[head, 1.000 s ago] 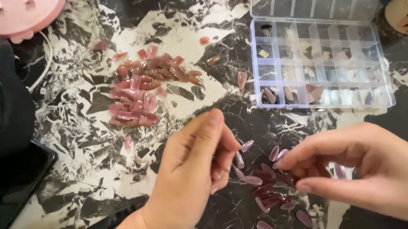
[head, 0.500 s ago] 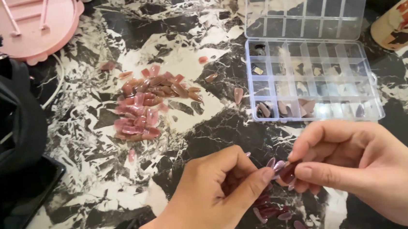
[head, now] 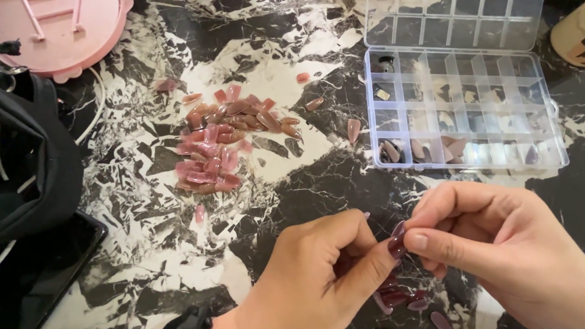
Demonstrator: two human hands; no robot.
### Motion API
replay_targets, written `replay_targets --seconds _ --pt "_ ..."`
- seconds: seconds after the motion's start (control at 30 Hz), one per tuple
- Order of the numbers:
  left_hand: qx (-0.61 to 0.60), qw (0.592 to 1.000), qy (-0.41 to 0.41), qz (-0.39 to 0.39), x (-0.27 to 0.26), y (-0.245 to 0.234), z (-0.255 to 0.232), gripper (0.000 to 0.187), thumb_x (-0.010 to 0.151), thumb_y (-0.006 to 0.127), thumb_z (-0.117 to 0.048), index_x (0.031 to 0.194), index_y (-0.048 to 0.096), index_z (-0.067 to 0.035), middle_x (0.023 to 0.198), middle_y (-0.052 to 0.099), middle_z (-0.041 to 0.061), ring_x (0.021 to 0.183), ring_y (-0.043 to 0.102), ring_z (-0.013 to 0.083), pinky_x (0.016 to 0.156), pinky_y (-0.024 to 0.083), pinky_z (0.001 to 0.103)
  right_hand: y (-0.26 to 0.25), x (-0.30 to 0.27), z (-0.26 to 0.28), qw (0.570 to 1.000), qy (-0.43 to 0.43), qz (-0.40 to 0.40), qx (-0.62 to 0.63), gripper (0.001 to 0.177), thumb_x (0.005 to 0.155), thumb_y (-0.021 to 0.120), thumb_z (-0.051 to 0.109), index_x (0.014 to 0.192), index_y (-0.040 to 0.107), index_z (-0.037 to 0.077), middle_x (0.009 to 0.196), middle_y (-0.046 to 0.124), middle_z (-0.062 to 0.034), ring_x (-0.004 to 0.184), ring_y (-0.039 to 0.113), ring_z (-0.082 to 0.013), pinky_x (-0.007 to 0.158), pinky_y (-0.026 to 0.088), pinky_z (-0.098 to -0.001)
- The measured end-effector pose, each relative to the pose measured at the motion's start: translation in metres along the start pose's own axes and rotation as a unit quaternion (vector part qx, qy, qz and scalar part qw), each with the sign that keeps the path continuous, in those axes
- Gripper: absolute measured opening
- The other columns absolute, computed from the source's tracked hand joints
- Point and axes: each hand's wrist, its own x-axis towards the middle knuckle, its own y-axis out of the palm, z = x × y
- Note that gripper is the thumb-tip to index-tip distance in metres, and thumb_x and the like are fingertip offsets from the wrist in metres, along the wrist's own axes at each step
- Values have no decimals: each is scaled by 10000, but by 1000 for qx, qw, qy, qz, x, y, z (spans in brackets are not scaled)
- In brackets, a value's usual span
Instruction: Sorting artificial nails from a pile into a compartmentalized storage box
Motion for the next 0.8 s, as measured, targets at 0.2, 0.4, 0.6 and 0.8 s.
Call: replay_targets --seconds 0.2,0.4,0.6,0.8 --pt "6 1000 -4 6 0 1 1 307 1005 690 -246 754 542 -151 631 499 -39 564 423 111 528 364 283 -1 -4 8 999 9 -13 -47 44 793 850 -133 804 840 -175 710 743 -239 611 656 -303 547 512 -409" --pt "10 999 -41 0 1 0 -3 347 984 735 -280 710 564 -151 602 515 -46 554 445 90 531 390 268 -11 -7 29 991 -45 -35 -117 137 741 850 -115 856 924 -125 687 869 -227 579 764 -281 547 612 -363" --pt "86 993 -33 -70 5 12 15 423 887 797 -411 596 584 -188 510 485 -63 496 402 66 460 390 251 -85 11 93 901 -223 -156 -338 92 858 750 -49 932 804 -38 782 800 -145 690 688 -166 649 539 -249" --pt "125 968 -30 -215 18 43 8 397 728 824 -256 458 555 -147 392 372 -47 413 310 72 380 289 244 -132 38 118 849 -2 -106 -517 189 879 745 132 945 922 131 821 929 -19 622 606 -126 659 465 -263"
